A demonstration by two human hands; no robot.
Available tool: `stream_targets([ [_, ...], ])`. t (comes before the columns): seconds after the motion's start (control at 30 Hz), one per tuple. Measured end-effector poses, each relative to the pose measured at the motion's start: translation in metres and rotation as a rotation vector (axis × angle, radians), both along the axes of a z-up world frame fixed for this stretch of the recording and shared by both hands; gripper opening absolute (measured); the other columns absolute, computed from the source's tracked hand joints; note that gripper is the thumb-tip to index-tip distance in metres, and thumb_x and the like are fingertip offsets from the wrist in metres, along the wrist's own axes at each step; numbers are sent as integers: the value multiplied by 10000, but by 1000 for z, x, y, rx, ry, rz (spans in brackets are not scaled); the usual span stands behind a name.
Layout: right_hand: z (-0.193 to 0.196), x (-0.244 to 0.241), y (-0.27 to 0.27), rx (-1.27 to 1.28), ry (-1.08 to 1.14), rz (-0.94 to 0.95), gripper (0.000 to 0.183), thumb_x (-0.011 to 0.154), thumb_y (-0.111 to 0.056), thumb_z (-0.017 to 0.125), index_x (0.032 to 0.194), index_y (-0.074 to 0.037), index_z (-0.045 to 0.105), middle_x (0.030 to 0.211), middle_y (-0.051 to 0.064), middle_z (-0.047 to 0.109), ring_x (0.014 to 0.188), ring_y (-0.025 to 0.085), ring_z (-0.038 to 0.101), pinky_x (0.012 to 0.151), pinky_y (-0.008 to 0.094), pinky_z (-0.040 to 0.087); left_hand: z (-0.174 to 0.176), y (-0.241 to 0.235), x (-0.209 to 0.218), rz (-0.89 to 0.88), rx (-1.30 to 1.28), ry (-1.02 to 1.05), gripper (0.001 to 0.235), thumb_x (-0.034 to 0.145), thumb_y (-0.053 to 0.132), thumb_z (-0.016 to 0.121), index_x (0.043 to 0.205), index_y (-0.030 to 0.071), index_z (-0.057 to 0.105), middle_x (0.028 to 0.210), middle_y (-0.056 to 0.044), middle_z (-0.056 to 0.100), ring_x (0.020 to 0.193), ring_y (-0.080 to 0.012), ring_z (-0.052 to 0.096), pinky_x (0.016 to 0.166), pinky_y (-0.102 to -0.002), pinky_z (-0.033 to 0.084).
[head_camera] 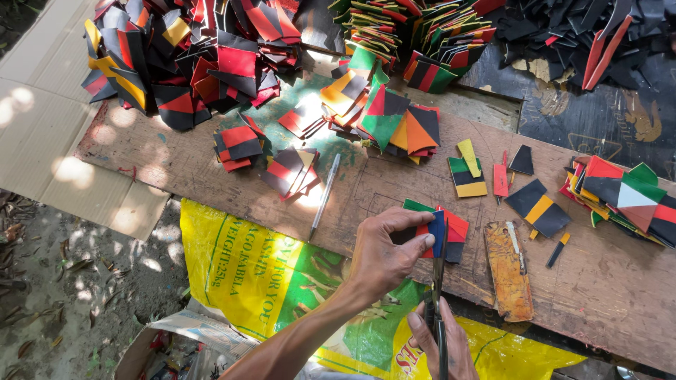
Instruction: The person assembles small flags by arranging colored rubber pieces on a wooden board, pressing them together, and trimming excess material with scissors. The finished flags are stacked on the table.
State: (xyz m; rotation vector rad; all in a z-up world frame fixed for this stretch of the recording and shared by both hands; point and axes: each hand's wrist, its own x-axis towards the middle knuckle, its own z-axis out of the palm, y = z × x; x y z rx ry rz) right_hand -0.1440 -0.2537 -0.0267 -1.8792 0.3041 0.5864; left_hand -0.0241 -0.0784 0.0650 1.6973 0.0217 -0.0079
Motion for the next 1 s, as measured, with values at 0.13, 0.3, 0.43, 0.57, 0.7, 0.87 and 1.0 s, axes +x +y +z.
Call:
stream_targets([
  [0.13,-6,0,-2,5,21,-33,368,870,-420,646,983,-75,588,701,66,630,598,168,725,619,328,582,-1,-1,1,6,0,-1,324,788,50,807,1111,39,777,1071,-120,775,982,-184,752,894,-285,579],
  [0.3,-15,-5,-5,75,-48,-62,256,883,-300,654,968,-65,599,643,59,600,547,147,665,551,307,530,-3,-1,0,-11,-26,-14,323,796,52,800,1118,31,772,1070,-127,772,988,-187,752,899,-285,583],
  [0.43,-20,-8,-7,109,-41,-69,222,888,-265,646,954,-57,609,593,59,606,525,136,638,525,296,501,-4,-1,0,-15,-13,-5,328,793,57,799,1119,29,774,1071,-129,772,982,-186,754,889,-284,583],
  [0.57,-18,-7,-7,95,-14,-76,210,899,-255,635,951,-52,612,568,61,604,517,137,627,526,297,494,-4,0,0,-19,-20,-12,332,794,61,799,1123,30,770,1075,-130,771,984,-185,754,892,-283,583],
  [0.7,-9,-6,-4,89,-16,-80,182,887,-222,619,947,-50,613,570,59,594,508,144,634,524,306,498,-5,0,0,-11,-14,-6,335,788,61,802,1121,34,776,1073,-128,774,980,-185,754,889,-288,581],
  [0.87,3,-2,0,44,-17,-87,174,892,-206,607,905,-33,620,550,76,589,484,157,641,518,319,504,-5,0,1,-14,3,-20,325,796,64,805,1118,35,776,1067,-121,771,975,-181,755,882,-285,584],
  [1.0,8,0,4,-6,-33,-99,170,874,-197,604,870,-29,626,535,94,615,441,169,663,484,332,515,-4,0,0,-10,-11,-3,316,798,60,799,1112,35,775,1058,-114,774,963,-178,757,868,-282,588],
])
